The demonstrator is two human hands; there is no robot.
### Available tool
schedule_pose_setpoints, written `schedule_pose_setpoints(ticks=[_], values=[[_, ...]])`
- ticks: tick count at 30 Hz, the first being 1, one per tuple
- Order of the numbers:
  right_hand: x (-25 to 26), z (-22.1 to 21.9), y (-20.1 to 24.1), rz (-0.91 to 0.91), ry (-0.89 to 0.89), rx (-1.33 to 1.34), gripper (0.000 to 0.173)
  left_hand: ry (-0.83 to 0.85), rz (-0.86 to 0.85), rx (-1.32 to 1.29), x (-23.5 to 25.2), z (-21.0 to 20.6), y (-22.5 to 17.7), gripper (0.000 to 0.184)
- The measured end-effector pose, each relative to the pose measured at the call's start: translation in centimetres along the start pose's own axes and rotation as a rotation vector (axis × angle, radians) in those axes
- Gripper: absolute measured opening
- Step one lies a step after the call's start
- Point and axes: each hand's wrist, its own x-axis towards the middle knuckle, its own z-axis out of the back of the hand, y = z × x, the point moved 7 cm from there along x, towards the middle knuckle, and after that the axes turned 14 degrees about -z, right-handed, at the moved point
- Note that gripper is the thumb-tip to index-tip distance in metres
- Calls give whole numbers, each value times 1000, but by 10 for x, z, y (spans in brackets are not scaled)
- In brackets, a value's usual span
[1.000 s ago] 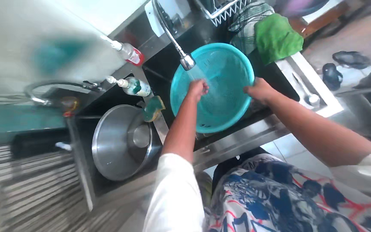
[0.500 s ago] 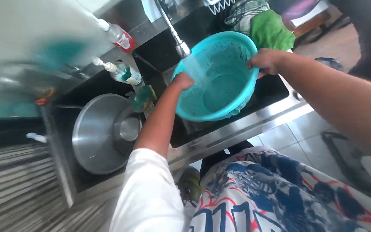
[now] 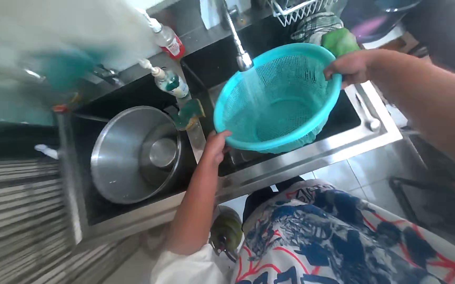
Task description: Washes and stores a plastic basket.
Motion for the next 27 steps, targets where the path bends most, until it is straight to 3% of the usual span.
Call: schedule_pose_setpoints(ticks=[10, 15, 18, 20, 23, 25, 27], values=[[5, 1, 40, 123, -199, -173, 36, -34, 79, -177, 4, 12, -19, 25], [-28, -8, 76, 523, -480, -631, 62, -70, 158, -253, 10, 3, -12, 22], [-43, -61, 98, 744, -363, -712, 38, -92, 109, -256, 11, -18, -6, 28], [-19, -103, 108, 657, -160, -671, 29, -102, 18, -240, 12, -35, -4, 35], [24, -152, 102, 243, 159, -340, 35, -147, -120, -205, 14, -53, 0, 51], [40, -173, 95, 110, 243, -60, 35, -155, -169, -208, 17, -60, 2, 55], [57, -194, 90, 111, 261, 100, 26, -179, -155, -240, 17, -65, 5, 49]])
